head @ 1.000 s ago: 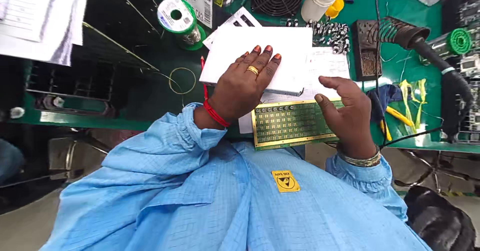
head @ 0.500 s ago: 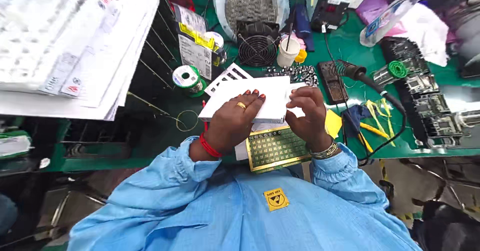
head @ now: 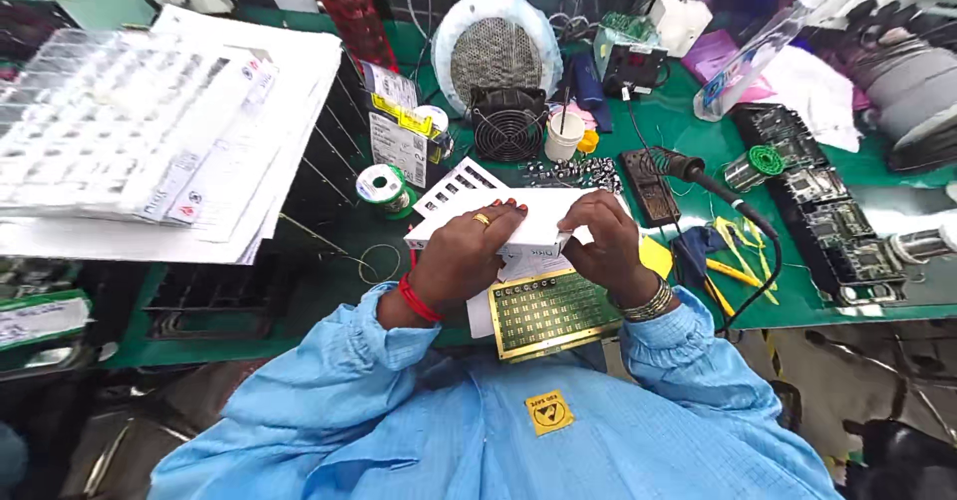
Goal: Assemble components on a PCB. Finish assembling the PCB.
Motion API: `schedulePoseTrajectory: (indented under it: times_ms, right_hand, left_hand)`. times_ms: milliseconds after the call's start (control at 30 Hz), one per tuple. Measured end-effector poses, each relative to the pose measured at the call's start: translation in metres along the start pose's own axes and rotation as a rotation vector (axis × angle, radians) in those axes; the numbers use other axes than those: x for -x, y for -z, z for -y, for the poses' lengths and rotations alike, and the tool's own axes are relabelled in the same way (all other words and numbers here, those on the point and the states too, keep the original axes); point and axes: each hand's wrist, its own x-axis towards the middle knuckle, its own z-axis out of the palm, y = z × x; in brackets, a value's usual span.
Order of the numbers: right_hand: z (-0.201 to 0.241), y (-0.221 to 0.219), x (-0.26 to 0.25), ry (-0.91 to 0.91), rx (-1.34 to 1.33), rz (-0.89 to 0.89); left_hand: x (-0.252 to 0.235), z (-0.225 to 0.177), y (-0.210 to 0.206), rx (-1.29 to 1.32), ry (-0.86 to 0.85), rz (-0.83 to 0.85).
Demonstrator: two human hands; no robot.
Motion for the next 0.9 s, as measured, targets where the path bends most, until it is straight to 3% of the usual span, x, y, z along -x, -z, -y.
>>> schedulePoseTrajectory:
  times_ms: [400,600,900]
  right_hand:
    - [-0.005,-0.013,0.010,-0.040,0.037,-0.091]
    - [0.004,0.010,0.009,-0.081,-0.057,0.124]
    - [0.002,-0.007,0.018,0.117,0.115,-0.164]
  left_hand:
    - [-0.001,0.000,-0.010,-0.051,-0.055,0.013]
    - [0.003,0.012,-0.008,-0.041,-0.031,0.007]
    - [0.001,0.011,-0.004,0.005,0.001,-0.027]
